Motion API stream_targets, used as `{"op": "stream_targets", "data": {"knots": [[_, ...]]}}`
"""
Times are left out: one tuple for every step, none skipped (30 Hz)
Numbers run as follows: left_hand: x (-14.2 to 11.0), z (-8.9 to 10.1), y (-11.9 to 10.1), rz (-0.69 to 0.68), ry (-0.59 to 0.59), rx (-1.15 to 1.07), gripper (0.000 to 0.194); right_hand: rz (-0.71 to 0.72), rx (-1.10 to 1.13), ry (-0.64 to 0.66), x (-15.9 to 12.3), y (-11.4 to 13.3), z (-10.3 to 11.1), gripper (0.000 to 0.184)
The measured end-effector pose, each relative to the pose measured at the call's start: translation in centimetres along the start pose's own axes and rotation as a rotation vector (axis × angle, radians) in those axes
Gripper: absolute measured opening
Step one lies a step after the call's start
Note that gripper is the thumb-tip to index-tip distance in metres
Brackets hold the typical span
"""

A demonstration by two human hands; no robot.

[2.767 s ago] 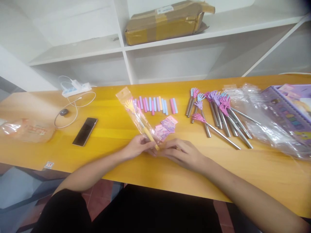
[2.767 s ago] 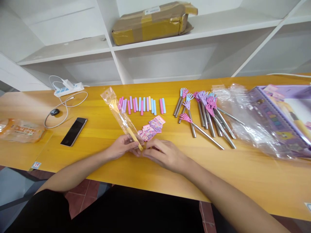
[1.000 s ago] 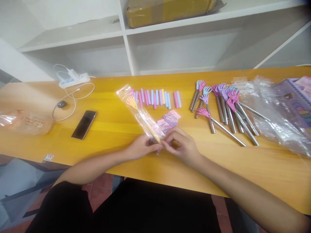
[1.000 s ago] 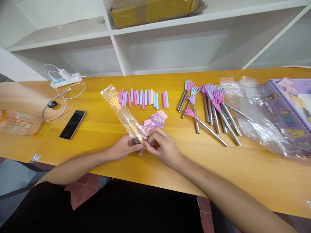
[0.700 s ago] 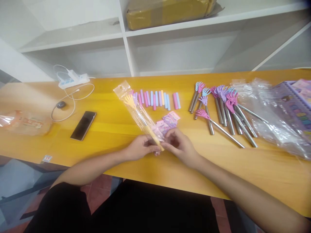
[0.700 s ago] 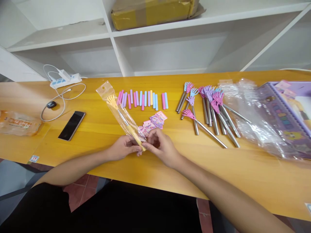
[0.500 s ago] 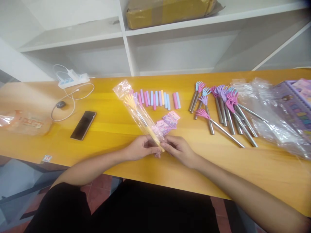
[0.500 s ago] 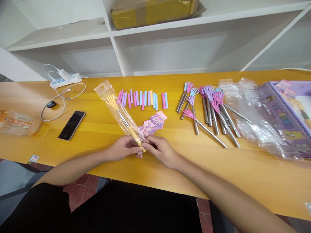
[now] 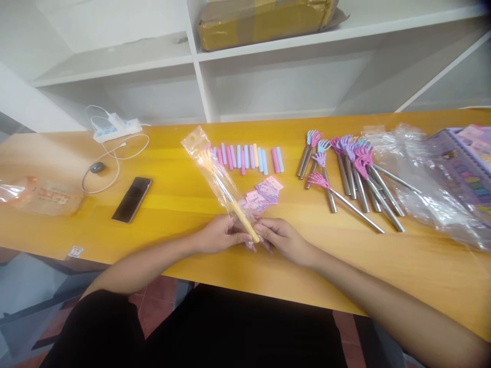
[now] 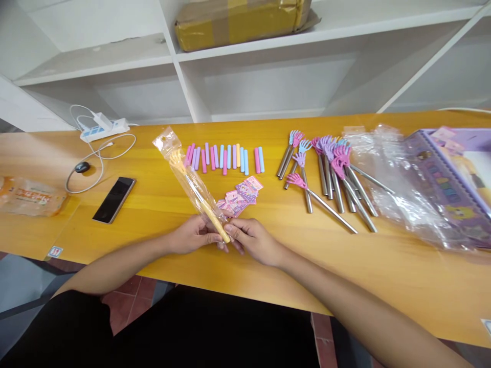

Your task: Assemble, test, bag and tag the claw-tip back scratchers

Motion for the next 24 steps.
{"op": "stream_targets", "data": {"knots": [[0.0, 0.1, -0.1, -0.011, 0.001, 0.033, 0.059, -0.012, 0.041, 0.002, 0.0, -0.1, -0.1, 0.052], [0.0, 0.2, -0.3, -0.020, 0.000, 0.064, 0.062, -0.026, 0.079, 0.001, 0.0, -0.3, -0.1, 0.051], [0.0, 0.3, -0.4, -0.028, 0.002, 0.089, 0.065, -0.042, 0.111, 0.001, 0.0, -0.4, -0.2, 0.051], [-0.1, 0.4, -0.4, -0.035, 0.006, 0.104, 0.066, -0.056, 0.135, 0.002, 0.0, -0.6, -0.2, 0.051], [-0.1, 0.4, -0.5, -0.043, 0.013, 0.110, 0.066, -0.068, 0.151, 0.007, 0.0, -0.8, -0.2, 0.051], [-0.1, 0.4, -0.5, -0.052, 0.023, 0.110, 0.066, -0.075, 0.160, 0.015, 0.0, -0.9, -0.1, 0.051], [0.0, 0.4, -0.4, -0.059, 0.034, 0.106, 0.065, -0.077, 0.163, 0.023, 0.0, -0.9, -0.1, 0.051], [0.0, 0.4, -0.4, -0.063, 0.044, 0.101, 0.064, -0.076, 0.157, 0.031, -0.1, -0.9, -0.1, 0.051], [0.0, 0.4, -0.4, -0.061, 0.055, 0.096, 0.063, -0.069, 0.136, 0.038, -0.1, -0.8, 0.0, 0.051], [0.0, 0.4, -0.5, -0.056, 0.068, 0.097, 0.061, -0.054, 0.094, 0.044, -0.2, -0.7, 0.0, 0.051], [-0.1, 0.4, -0.6, -0.049, 0.078, 0.112, 0.058, -0.029, 0.025, 0.050, -0.3, -0.4, 0.1, 0.050], [-0.1, 0.5, -0.7, -0.044, 0.080, 0.151, 0.054, 0.010, -0.070, 0.051, -0.4, -0.1, 0.2, 0.049], [-0.2, 0.6, -0.9, -0.045, 0.067, 0.211, 0.050, 0.060, -0.182, 0.045, -0.5, 0.2, 0.4, 0.049], [-0.3, 0.8, -1.2, -0.058, 0.037, 0.278, 0.047, 0.115, -0.297, 0.035, -0.5, 0.5, 0.5, 0.048], [-0.4, 1.0, -1.4, -0.081, -0.012, 0.333, 0.046, 0.163, -0.402, 0.026, -0.6, 0.8, 0.6, 0.047], [-0.5, 1.3, -1.6, -0.108, -0.075, 0.363, 0.048, 0.201, -0.487, 0.018, -0.7, 1.1, 0.6, 0.046], [-0.5, 1.7, -1.6, -0.132, -0.149, 0.355, 0.051, 0.230, -0.549, 0.014, -0.7, 1.2, 0.7, 0.044], [-0.5, 2.2, -1.5, -0.146, -0.229, 0.315, 0.054, 0.247, -0.596, 0.018, -0.8, 1.3, 0.7, 0.043], [-0.5, 2.7, -1.3, -0.145, -0.314, 0.254, 0.057, 0.257, -0.633, 0.027, -0.8, 1.4, 0.6, 0.041], [-0.3, 3.4, -1.0, -0.135, -0.407, 0.183, 0.059, 0.265, -0.665, 0.042, -0.8, 1.3, 0.6, 0.039], [-0.1, 4.1, -0.6, -0.124, -0.512, 0.110, 0.059, 0.273, -0.696, 0.063, -0.9, 1.3, 0.5, 0.038], [0.1, 5.0, -0.2, -0.114, -0.620, 0.036, 0.058, 0.280, -0.726, 0.090, -0.9, 1.2, 0.3, 0.037], [0.4, 5.8, 0.2, -0.116, -0.730, -0.033, 0.057, 0.283, -0.756, 0.123, -1.0, 1.1, 0.2, 0.036], [0.7, 6.7, 0.5, -0.129, -0.831, -0.092, 0.055, 0.283, -0.782, 0.158, -1.1, 1.0, 0.0, 0.034]]}}
Point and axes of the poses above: each hand's wrist, its own x-axis towards the middle knuckle, its own z-axis out of the back of the hand, y = z × x, the point moved 2 cm from there along x, towards the middle knuckle, and after that the axes turned 15 degrees about x, right-handed, at the moved point
